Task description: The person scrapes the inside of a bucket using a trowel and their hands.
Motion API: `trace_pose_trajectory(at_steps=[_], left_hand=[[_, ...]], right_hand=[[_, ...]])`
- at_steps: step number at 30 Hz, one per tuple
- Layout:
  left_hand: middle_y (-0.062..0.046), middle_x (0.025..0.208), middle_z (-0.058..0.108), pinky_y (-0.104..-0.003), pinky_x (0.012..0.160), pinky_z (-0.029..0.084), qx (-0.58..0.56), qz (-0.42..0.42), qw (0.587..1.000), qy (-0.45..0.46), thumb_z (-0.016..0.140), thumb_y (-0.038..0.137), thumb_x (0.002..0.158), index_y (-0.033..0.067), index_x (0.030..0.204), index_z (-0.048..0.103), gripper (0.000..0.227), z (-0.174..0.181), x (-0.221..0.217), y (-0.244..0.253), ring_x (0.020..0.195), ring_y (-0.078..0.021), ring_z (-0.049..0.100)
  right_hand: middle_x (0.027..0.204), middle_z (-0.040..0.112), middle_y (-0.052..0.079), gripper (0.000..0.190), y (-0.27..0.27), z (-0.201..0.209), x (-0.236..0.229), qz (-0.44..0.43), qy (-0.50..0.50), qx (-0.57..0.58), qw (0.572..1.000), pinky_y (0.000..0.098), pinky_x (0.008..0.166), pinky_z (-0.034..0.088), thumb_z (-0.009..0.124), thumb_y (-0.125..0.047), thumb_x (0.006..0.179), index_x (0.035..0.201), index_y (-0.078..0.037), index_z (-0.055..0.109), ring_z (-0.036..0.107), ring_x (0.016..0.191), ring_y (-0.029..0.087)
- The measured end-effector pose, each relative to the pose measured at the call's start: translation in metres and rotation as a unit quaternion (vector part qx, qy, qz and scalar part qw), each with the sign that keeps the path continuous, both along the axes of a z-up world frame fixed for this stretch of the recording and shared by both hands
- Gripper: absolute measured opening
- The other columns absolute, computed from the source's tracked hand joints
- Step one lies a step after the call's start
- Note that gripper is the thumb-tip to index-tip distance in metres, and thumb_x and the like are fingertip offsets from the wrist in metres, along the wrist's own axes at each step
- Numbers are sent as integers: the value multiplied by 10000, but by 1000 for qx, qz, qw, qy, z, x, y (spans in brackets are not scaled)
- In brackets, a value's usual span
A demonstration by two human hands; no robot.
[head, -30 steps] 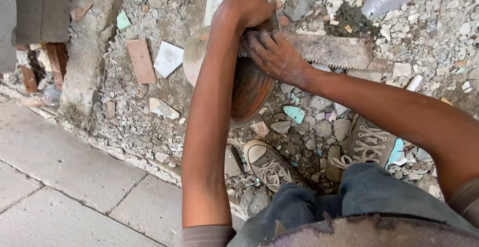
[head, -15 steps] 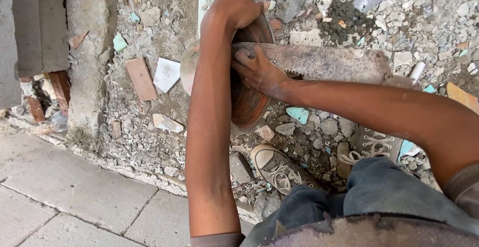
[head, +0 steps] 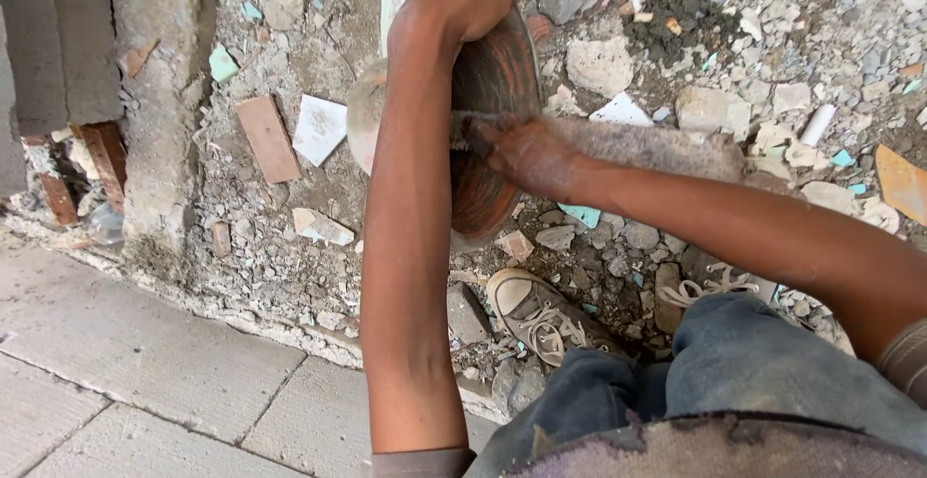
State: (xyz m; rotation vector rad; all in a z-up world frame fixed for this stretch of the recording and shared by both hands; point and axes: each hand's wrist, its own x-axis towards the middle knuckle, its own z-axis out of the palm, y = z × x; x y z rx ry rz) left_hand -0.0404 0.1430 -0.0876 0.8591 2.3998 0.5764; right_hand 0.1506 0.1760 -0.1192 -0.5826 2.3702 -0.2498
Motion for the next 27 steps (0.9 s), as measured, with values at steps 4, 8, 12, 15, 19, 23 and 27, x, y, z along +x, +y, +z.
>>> trace_pose_trajectory(at_steps=[4,8,12,15,19,23,27], left_hand=[[-225,1042,742,-453,894,550,-14,0,999,-39,778,317,876,-18,1054,700,388,4,-4,4,989,-363,737],[-239,1021,719,-457,853,547,-3,10,1000,-29,795,308,869,-27,1085,664,419,3,-2,2,969,-381,714],[-198,1034,777,-443,892,564,-26,32,996,-83,754,346,878,-52,1002,717,418,8,2,1,975,-347,772],[-292,1105,691,-456,889,544,17,-3,1000,-2,776,358,884,-36,1189,634,519,1,3,-4,1044,-436,681],[-297,1119,684,-465,899,524,21,4,1000,10,777,367,890,-32,1190,639,518,2,3,-4,1068,-445,662],[-266,1047,722,-474,893,533,27,-11,1000,6,736,322,925,-28,1052,697,374,12,14,-11,1003,-416,707],[-301,930,704,-494,918,523,-54,-49,997,18,690,316,1005,-49,917,713,376,27,18,-14,948,-445,689]], right_hand=[[1613,370,130,780,12,5,3,-69,136,-101,983,410,814,609,660,12,808,1559,-85,472,596,1219,376],[1632,366,120,631,19,9,-17,-20,184,9,983,311,644,646,743,-21,701,1300,-144,589,576,1290,350],[1589,352,131,810,20,3,-23,-25,180,29,983,330,536,649,735,-77,723,1489,-131,476,623,1186,378],[1404,540,194,442,5,-5,-9,-47,81,4,996,383,676,615,643,-37,939,1377,21,626,731,981,281],[1646,230,200,330,-6,4,-3,-47,-74,-5,996,356,626,654,604,19,930,1259,32,603,707,886,265],[1430,514,285,431,-20,15,5,-52,-140,-104,983,406,912,590,737,-214,904,1186,105,671,684,1022,308],[1393,611,211,516,-20,17,8,-135,-239,-291,916,410,1043,520,748,-238,876,1299,25,613,624,1191,291]])
